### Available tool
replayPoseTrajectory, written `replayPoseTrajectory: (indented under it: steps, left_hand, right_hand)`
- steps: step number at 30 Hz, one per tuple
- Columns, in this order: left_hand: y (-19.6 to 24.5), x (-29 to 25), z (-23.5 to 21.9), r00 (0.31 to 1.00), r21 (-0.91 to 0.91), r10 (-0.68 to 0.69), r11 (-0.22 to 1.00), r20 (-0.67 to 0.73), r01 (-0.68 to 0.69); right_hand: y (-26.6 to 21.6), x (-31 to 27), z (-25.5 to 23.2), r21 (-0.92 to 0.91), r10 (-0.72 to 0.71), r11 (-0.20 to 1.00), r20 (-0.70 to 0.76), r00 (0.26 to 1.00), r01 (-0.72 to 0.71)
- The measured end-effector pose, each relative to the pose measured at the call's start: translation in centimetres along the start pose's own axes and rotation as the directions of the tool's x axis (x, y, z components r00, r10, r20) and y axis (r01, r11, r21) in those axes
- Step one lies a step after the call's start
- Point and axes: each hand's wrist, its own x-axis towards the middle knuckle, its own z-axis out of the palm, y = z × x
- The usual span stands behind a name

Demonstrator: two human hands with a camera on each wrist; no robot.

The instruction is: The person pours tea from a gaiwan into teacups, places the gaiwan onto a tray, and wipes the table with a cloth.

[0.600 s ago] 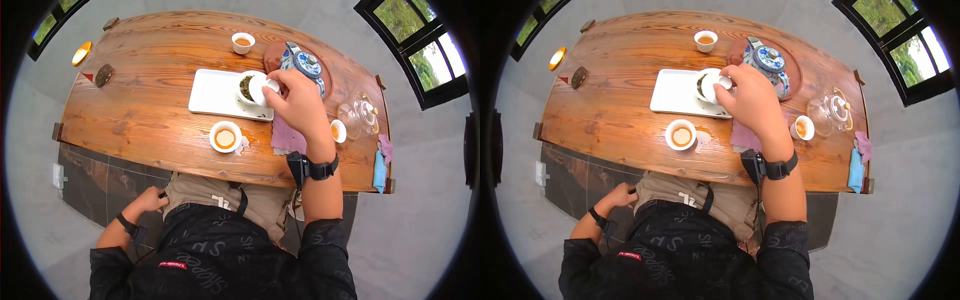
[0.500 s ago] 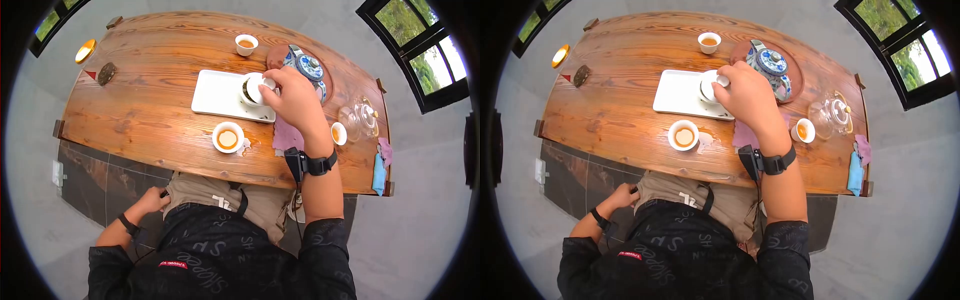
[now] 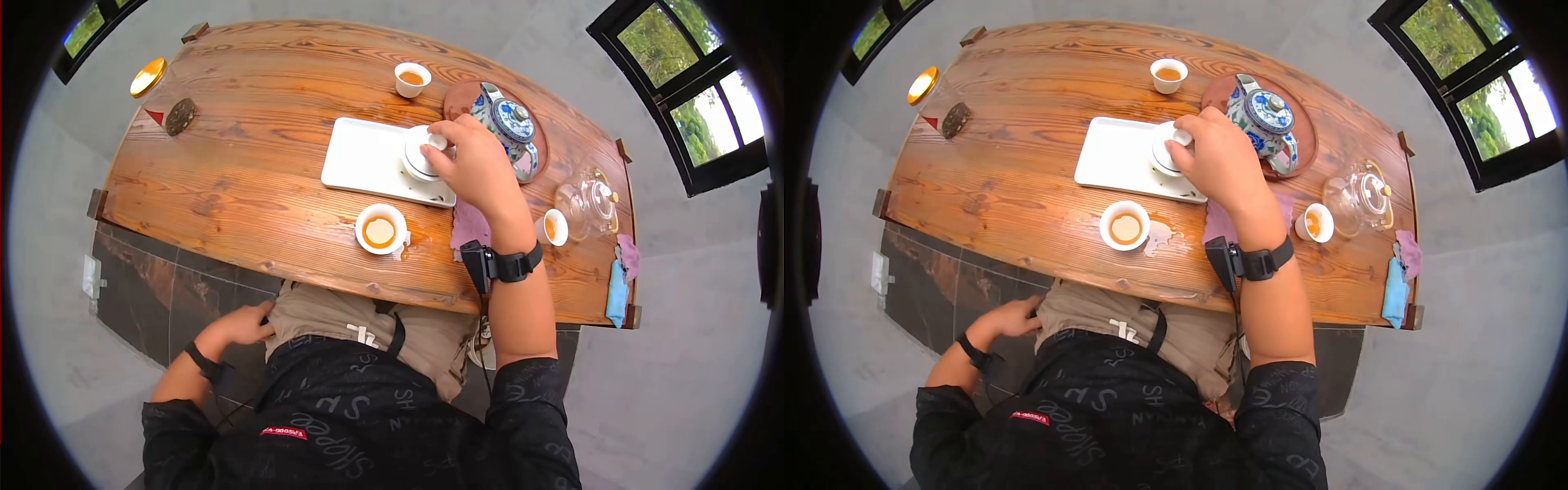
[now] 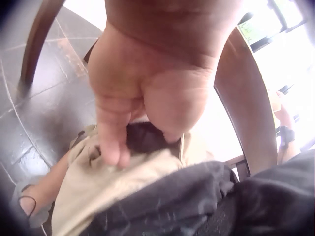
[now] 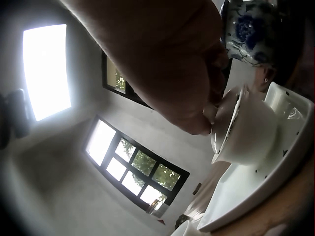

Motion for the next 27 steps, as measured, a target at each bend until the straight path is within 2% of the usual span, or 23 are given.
replayPoseTrajectory:
  steps: [2,3,5,6,7,9,10,12,13,14,15,17,18,19,20,21,23,27]
  left_hand:
    - [2.4,-0.8,-3.3,0.981,0.336,0.043,0.936,0.189,-0.105]
    - [3.5,-1.1,-4.4,0.981,0.334,0.042,0.937,0.188,-0.104]
    - [6.3,-1.5,-6.2,0.974,0.48,0.031,0.866,0.226,-0.139]
    - [8.4,-2.2,-7.2,0.966,0.479,0.093,0.854,0.242,-0.202]
    - [10.4,-2.6,-8.1,0.966,0.479,0.094,0.854,0.242,-0.203]
    - [13.6,-2.8,-9.9,0.886,0.109,0.271,0.937,0.375,-0.332]
    - [14.7,-2.5,-10.8,0.885,0.106,0.274,0.936,0.376,-0.335]
    - [16.1,-1.4,-12.6,0.754,-0.209,0.445,0.895,0.482,-0.394]
    - [16.5,-0.7,-12.8,0.742,-0.391,0.54,0.831,0.398,-0.396]
    - [17.3,-0.2,-13.5,0.766,-0.406,0.601,0.774,0.227,-0.486]
    - [18.9,0.2,-13.9,0.836,-0.558,0.54,0.726,0.099,-0.403]
    - [20.2,4.0,-14.7,0.797,-0.487,0.536,0.636,-0.28,-0.599]
    - [20.9,5.7,-15.8,0.82,-0.509,0.449,0.643,-0.356,-0.573]
    - [21.6,8.0,-15.8,0.799,-0.574,0.379,0.557,-0.468,-0.6]
    - [22.6,9.3,-16.3,0.789,-0.616,0.328,0.496,-0.52,-0.612]
    - [23.3,10.6,-16.7,0.789,-0.618,0.327,0.493,-0.52,-0.612]
    - [24.6,13.2,-17.6,0.759,-0.619,0.231,0.46,-0.608,-0.636]
    - [26.0,17.0,-18.8,0.753,-0.631,0.183,0.444,-0.632,-0.637]
  right_hand:
    - [0.0,0.0,0.1,-0.004,-0.007,1.0,0.007,1.0,0.007]
    - [0.0,0.0,0.1,-0.003,-0.008,1.0,0.008,1.0,0.008]
    - [0.0,-0.1,0.0,-0.018,0.003,1.0,0.022,1.0,-0.002]
    - [0.0,-0.1,-0.1,-0.018,0.003,1.0,0.021,1.0,-0.003]
    - [-0.1,-0.1,-0.1,-0.021,0.013,1.0,0.022,1.0,-0.013]
    - [0.0,0.0,-0.3,-0.028,0.023,0.999,0.025,0.999,-0.023]
    - [0.1,0.0,-0.4,-0.032,0.008,0.999,0.015,1.0,-0.008]
    - [0.2,0.0,-0.6,-0.039,-0.007,0.999,0.007,1.0,0.007]
    - [0.2,0.0,-0.8,-0.023,0.013,1.0,-0.002,1.0,-0.013]
    - [0.1,0.0,-0.9,-0.006,0.033,0.999,-0.01,0.999,-0.033]
    - [-0.2,0.1,-1.1,-0.008,0.031,0.999,-0.006,0.999,-0.031]
    - [-0.7,0.4,-1.4,0.015,0.072,0.997,0.004,0.997,-0.072]
    - [-0.7,0.5,-1.3,0.011,0.071,0.997,0.005,0.997,-0.071]
    - [-0.7,0.6,-1.0,0.034,0.058,0.998,-0.006,0.998,-0.058]
    - [-0.6,0.6,-0.7,0.056,0.046,0.997,-0.017,0.999,-0.045]
    - [-0.4,0.5,-0.3,0.054,0.045,0.998,-0.013,0.999,-0.044]
    - [-0.1,0.6,0.2,0.063,0.019,0.998,-0.013,1.0,-0.018]
    - [-0.4,0.6,0.2,0.033,0.058,0.998,0.021,0.998,-0.059]
